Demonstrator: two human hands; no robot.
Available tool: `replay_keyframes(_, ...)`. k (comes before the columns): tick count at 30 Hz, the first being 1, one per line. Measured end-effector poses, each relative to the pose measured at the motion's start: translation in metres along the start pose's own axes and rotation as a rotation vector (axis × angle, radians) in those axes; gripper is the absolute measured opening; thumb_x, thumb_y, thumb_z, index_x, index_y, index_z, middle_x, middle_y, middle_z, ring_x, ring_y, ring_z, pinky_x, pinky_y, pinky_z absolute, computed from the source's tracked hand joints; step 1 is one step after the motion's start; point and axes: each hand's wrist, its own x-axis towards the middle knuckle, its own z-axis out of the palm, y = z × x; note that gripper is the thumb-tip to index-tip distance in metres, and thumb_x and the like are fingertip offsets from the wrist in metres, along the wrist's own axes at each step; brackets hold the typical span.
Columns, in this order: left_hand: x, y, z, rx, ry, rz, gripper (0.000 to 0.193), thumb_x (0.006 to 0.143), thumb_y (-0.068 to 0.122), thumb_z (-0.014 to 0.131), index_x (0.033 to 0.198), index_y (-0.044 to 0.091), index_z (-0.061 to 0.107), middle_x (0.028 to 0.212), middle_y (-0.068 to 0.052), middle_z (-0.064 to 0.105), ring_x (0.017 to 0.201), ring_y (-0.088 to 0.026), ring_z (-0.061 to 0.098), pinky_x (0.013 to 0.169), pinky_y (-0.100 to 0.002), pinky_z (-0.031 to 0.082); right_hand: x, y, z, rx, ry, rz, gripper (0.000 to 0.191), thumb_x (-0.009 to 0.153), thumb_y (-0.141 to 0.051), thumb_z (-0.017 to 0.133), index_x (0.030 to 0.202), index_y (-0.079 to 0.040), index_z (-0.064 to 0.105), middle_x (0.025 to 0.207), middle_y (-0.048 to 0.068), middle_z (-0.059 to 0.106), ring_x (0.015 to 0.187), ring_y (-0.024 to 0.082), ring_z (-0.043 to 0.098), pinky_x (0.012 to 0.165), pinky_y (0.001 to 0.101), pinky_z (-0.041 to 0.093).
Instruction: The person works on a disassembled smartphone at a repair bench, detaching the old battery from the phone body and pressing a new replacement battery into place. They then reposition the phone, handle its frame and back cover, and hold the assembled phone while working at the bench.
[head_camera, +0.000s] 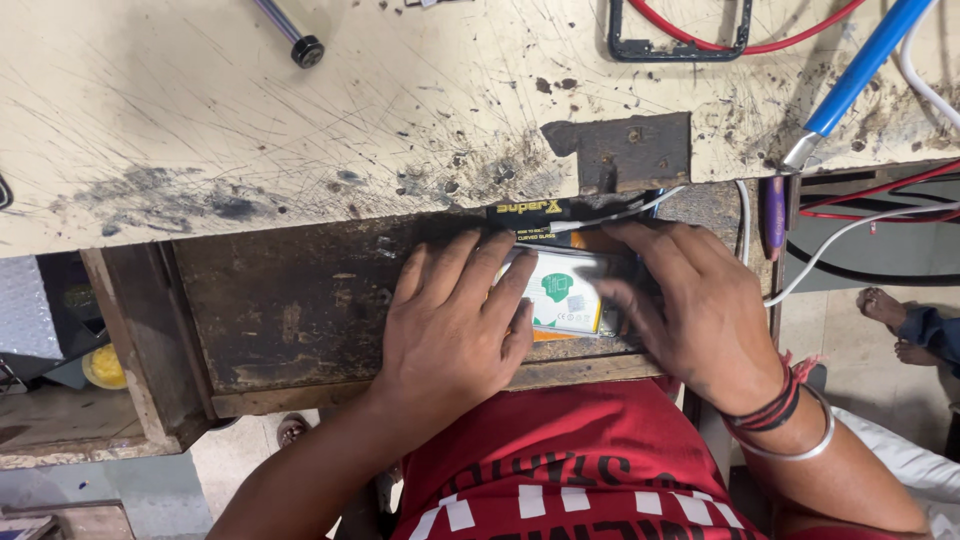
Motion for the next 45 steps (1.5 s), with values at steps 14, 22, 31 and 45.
replay_keyframes(14,-0.002,0.001,0.004,-0.024,-0.014,-0.021,0.042,0.093,0.030,0.071,0.127,0.007,0.068,0.131,-0.014,0.064,0.129,-0.032,0.057,0.109,-0.054,0.038,-0.023,0.004,0.012,0.058,0.003,-0.079,0.101,0.061,-0.033,0.092,0.143,0.005,0.045,0.136,0.030,0.057,0.128,0.046,0.055,0.104,0.0487,0.048)
replay_keyframes(22,0.002,0.006,0.011,-0.072,-0.038,-0.009,0.045,0.092,0.034,0.071,0.128,0.007,0.068,0.133,-0.015,0.062,0.131,-0.033,0.055,0.111,-0.056,0.036,-0.024,0.007,0.017,0.105,0.020,-0.058,0.102,0.060,-0.030,0.094,0.143,0.004,0.045,0.136,0.024,0.059,0.129,0.043,0.056,0.106,0.0476,0.048)
replay_keyframes(31,0.011,0.015,0.017,-0.113,-0.062,0.016,0.049,0.090,0.035,0.071,0.130,0.007,0.067,0.135,-0.016,0.060,0.131,-0.036,0.054,0.112,-0.058,0.036,-0.027,0.013,0.020,0.121,0.050,-0.094,0.102,0.060,-0.030,0.094,0.143,0.004,0.044,0.140,0.027,0.056,0.133,0.044,0.054,0.109,0.0477,0.047)
replay_keyframes(45,0.019,0.023,0.017,-0.126,-0.065,0.044,0.048,0.087,0.031,0.075,0.128,0.007,0.067,0.130,-0.017,0.061,0.122,-0.036,0.057,0.107,-0.058,0.040,-0.035,0.025,0.025,0.186,0.041,-0.106,0.104,0.060,-0.029,0.094,0.144,0.004,0.041,0.144,0.024,0.055,0.136,0.043,0.053,0.111,0.0475,0.046)
